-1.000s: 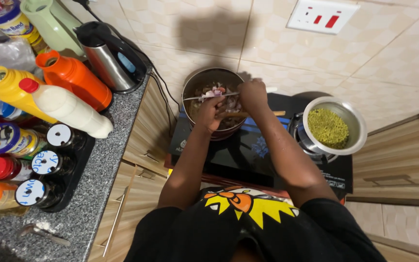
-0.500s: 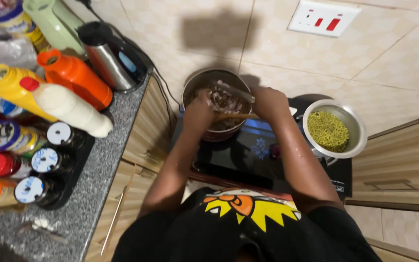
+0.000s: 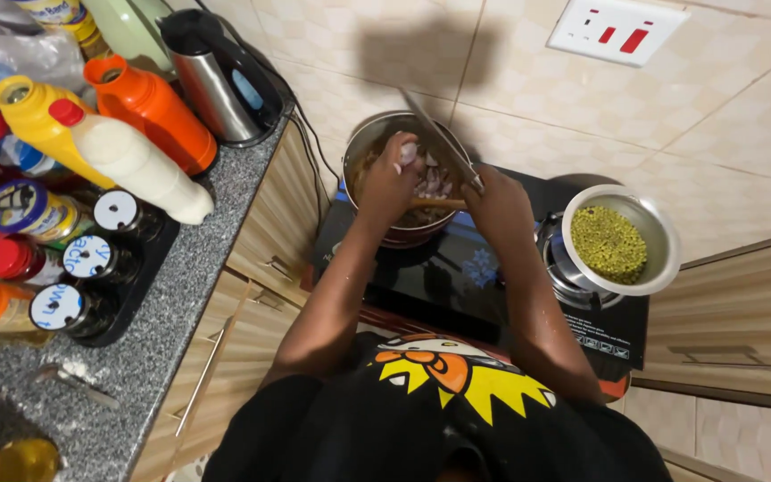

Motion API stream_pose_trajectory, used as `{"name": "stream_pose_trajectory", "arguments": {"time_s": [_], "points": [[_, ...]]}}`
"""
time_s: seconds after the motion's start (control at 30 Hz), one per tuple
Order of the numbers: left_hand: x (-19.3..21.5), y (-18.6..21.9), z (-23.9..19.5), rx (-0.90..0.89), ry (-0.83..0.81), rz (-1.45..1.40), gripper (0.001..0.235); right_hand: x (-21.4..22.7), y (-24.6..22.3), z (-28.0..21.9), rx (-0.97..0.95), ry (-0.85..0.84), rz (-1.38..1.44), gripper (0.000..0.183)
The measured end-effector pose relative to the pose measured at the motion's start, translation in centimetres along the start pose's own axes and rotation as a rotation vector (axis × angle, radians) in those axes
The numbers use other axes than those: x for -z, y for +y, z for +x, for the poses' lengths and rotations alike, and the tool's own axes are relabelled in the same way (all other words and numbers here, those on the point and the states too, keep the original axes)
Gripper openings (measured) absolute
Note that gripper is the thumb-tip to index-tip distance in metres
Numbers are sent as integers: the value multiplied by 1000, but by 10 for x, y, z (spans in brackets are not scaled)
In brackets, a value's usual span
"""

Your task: Preparing food by flattening dough on a pan and chopping an onion into a pot on a stove

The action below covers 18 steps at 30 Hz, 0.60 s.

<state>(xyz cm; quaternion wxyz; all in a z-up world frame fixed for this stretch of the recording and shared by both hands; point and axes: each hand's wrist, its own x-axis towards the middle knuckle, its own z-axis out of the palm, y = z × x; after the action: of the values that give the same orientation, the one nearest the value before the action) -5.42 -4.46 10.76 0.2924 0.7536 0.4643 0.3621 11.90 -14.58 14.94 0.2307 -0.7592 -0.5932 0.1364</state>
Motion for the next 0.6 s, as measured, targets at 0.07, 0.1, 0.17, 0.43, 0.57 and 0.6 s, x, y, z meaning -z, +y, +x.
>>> {"name": "stream_pose_trajectory", "arguments": {"time_s": [0.07,0.1,0.17,0.43,0.57,0.6], "points": [[5,21,1,150,0,-317,24,-16,16,9,-2,114,48,18],[1,18,3,152,-2,-318,24,-15,15,6,-5,112,47,18],[-4,13,9,196,-56,-461,23,-13,10,3,55,206,19,12],[-41,-1,-9,97,-87,-630,40,-46,33,33,338,339,-140,13],[-32,10,-22,-25,-129,-873,38,-74,45,60,431,324,-155,10],[-31,7,-24,-23,-125,-874,38,-73,47,63,433,321,-154,10]]}}
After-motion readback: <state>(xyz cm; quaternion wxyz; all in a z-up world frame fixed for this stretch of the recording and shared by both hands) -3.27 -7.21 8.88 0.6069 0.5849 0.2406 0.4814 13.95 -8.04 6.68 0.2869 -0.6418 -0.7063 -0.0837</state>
